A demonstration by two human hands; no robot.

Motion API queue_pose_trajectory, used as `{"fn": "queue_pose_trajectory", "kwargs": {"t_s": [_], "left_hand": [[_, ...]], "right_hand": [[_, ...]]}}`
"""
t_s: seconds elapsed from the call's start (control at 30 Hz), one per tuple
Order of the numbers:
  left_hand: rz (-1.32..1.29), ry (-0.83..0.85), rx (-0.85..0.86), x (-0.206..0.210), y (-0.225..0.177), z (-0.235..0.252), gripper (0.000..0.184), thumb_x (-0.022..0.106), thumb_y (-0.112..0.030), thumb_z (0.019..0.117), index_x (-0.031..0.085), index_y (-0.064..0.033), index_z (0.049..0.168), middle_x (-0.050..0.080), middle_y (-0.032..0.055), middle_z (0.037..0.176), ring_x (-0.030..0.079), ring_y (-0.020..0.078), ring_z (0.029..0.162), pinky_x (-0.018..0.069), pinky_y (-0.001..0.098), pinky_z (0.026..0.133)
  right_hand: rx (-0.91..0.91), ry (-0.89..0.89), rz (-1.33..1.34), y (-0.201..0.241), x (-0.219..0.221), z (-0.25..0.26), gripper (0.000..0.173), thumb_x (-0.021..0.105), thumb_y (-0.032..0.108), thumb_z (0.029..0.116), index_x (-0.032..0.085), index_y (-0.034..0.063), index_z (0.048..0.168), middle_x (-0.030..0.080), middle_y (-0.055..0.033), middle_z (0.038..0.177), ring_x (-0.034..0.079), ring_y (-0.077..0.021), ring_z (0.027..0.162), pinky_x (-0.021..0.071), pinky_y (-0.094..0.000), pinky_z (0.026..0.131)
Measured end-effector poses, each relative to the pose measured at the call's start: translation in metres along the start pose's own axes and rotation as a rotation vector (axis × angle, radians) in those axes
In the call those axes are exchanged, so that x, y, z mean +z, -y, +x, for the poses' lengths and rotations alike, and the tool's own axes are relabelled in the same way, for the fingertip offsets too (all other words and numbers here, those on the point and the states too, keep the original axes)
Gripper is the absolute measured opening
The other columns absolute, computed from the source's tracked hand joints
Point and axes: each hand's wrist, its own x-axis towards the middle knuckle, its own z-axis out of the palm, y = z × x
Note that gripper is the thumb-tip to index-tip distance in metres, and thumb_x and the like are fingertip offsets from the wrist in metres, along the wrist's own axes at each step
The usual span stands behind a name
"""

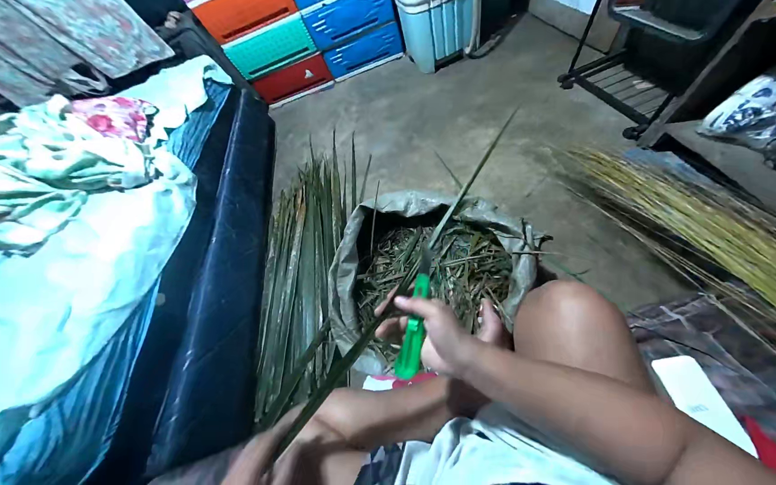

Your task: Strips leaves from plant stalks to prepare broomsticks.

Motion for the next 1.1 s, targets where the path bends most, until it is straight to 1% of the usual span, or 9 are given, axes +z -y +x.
{"fn": "queue_pose_trajectory", "kwargs": {"t_s": [0.1,0.23,0.47,0.6,0.77,0.83,0.97,1.03,1.1], "left_hand": [[-0.046,-0.188,0.288,0.043,-0.041,0.035,0.033,0.069,-0.015,0.0944,0.071,0.0003,0.124,0.074,0.0176,0.109,0.073,0.0304,0.100,0.0581,0.0508,0.091],[-0.047,-0.363,0.418,0.064,-0.055,0.065,0.028,0.065,-0.015,0.0943,0.076,-0.0084,0.119,0.077,0.0084,0.097,0.075,0.0203,0.082,0.0620,0.0427,0.075],[0.010,-0.348,0.359,0.059,-0.034,0.067,0.028,0.065,-0.014,0.0942,0.077,-0.0116,0.119,0.077,0.0075,0.098,0.075,0.0210,0.086,0.0613,0.0441,0.078],[0.004,-0.165,0.306,0.050,-0.066,0.082,0.033,0.068,-0.010,0.0955,0.073,-0.0118,0.128,0.076,0.0138,0.104,0.074,0.0307,0.092,0.0584,0.0559,0.083],[-0.002,-0.233,0.405,0.075,-0.119,0.120,0.036,0.061,-0.011,0.0983,0.070,-0.0104,0.133,0.076,0.0155,0.105,0.075,0.0331,0.092,0.0590,0.0541,0.082],[-0.016,-0.190,0.361,0.079,-0.132,0.128,0.036,0.059,-0.012,0.1006,0.068,-0.0089,0.136,0.076,0.0166,0.108,0.074,0.0340,0.097,0.0574,0.0546,0.086],[-0.043,-0.097,0.215,0.074,-0.140,0.132,0.037,0.054,-0.015,0.1043,0.066,-0.0101,0.139,0.075,0.0183,0.112,0.072,0.0360,0.101,0.0537,0.0563,0.091],[-0.062,-0.084,0.153,0.072,-0.137,0.131,0.040,0.053,-0.012,0.1030,0.064,-0.0134,0.141,0.075,0.0171,0.111,0.072,0.0351,0.100,0.0532,0.0558,0.090],[-0.067,-0.094,0.122,0.069,-0.132,0.130,0.040,0.052,-0.014,0.1037,0.064,-0.0166,0.142,0.075,0.0162,0.110,0.072,0.0345,0.100,0.0534,0.0556,0.090]], "right_hand": [[0.039,0.160,-0.096,-0.027,0.005,-0.006,0.022,0.035,0.009,0.1112,0.055,0.0016,0.117,0.072,-0.0104,0.102,0.072,-0.0172,0.080,0.0610,-0.0318,0.076],[-0.104,0.146,-0.226,-0.018,0.002,-0.011,0.025,0.039,0.008,0.1101,0.057,-0.0004,0.125,0.072,-0.0073,0.104,0.069,-0.0115,0.071,0.0599,-0.0275,0.069],[-0.464,-0.169,-0.376,0.056,-0.034,0.008,0.019,0.047,0.006,0.1075,0.064,0.0022,0.116,0.062,-0.0002,0.079,0.053,-0.0033,0.055,0.0498,-0.0174,0.056],[-0.438,-0.153,-0.386,0.059,-0.042,0.018,0.020,0.049,0.008,0.1082,0.066,0.0048,0.118,0.056,0.0019,0.069,0.050,-0.0037,0.052,0.0491,-0.0180,0.054],[-0.311,-0.075,-0.551,0.036,-0.034,0.017,0.025,0.047,0.012,0.1102,0.060,0.0007,0.128,0.065,-0.0040,0.089,0.052,-0.0037,0.054,0.0479,-0.0180,0.053],[-0.283,-0.048,-0.758,0.029,-0.036,0.017,0.029,0.049,0.021,0.1098,0.059,0.0006,0.128,0.060,0.0022,0.076,0.048,-0.0021,0.053,0.0432,-0.0186,0.052],[-0.162,0.096,-1.185,0.017,-0.045,0.016,0.053,0.040,0.050,0.1082,0.055,0.0070,0.136,0.054,-0.0014,0.083,0.051,-0.0124,0.071,0.0473,-0.0351,0.069],[-0.138,0.192,-1.291,0.009,-0.042,0.011,0.059,0.029,0.048,0.1112,0.047,0.0059,0.148,0.063,-0.0124,0.099,0.059,-0.0221,0.085,0.0507,-0.0451,0.080],[-0.129,0.273,-1.292,0.005,-0.037,0.007,0.058,0.029,0.040,0.1131,0.038,0.0040,0.157,0.065,-0.0190,0.116,0.063,-0.0238,0.094,0.0523,-0.0441,0.087]]}}
